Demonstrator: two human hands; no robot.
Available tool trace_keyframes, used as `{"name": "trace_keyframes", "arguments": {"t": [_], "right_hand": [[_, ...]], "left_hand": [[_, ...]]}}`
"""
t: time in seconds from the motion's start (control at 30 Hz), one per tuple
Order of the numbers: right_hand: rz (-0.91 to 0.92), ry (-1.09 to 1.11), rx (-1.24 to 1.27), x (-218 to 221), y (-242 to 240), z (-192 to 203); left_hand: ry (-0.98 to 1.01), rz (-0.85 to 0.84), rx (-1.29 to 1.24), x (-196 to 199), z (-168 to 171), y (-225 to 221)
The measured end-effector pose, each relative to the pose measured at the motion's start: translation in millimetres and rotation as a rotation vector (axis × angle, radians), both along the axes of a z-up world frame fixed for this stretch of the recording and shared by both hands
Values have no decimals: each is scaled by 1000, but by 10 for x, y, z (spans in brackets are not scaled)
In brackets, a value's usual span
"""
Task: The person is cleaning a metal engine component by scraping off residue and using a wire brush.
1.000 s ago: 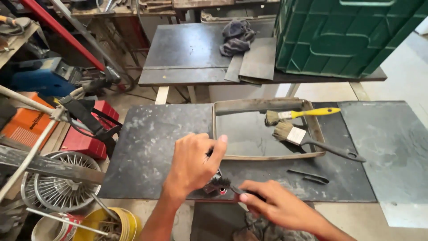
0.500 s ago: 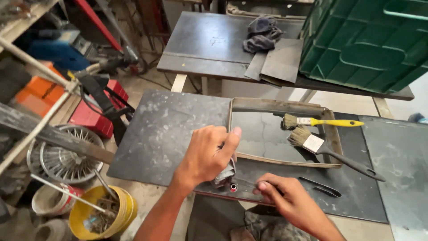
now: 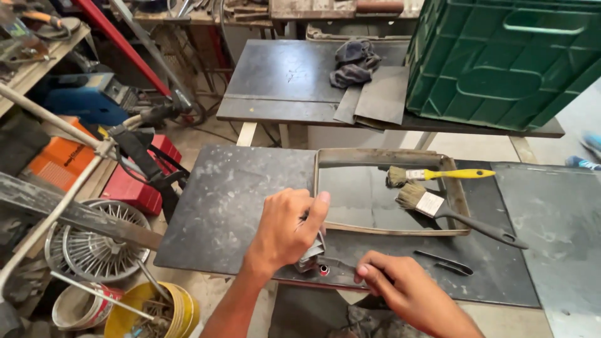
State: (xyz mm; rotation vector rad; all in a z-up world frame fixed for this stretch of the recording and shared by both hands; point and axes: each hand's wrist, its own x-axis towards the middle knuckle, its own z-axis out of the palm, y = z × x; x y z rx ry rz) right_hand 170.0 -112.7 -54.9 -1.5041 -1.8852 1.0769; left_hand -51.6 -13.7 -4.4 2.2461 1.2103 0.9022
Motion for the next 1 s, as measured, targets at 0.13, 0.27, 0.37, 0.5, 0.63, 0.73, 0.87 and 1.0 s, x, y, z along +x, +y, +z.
{"name": "trace_keyframes", "arguments": {"t": [0.13, 0.27, 0.37, 0.5, 0.63, 0.73, 0.87, 1.0], "right_hand": [[-4, 52, -13, -29, 21, 109], [39, 201, -139, -38, 129, -92], [-7, 42, -67, 18, 49, -74], [-49, 26, -112, 64, 25, 27], [-44, -31, -22, 97, -32, 110], [-35, -28, 18, 140, -58, 106], [-34, -38, -70, 277, -150, 66], [-15, 60, 15, 453, -197, 180]], "left_hand": [[-10, 7, -7, 9, 24, -17], [-94, 3, -19, 5, 60, -51], [-221, -63, 101, -34, 27, -56], [-351, -130, 257, -58, 12, -90], [-510, -120, 388, 33, 26, -208], [-489, -52, 519, 72, 37, -286], [-382, 40, 590, 99, -247, -365], [-313, 102, 601, 239, -513, -437]]}}
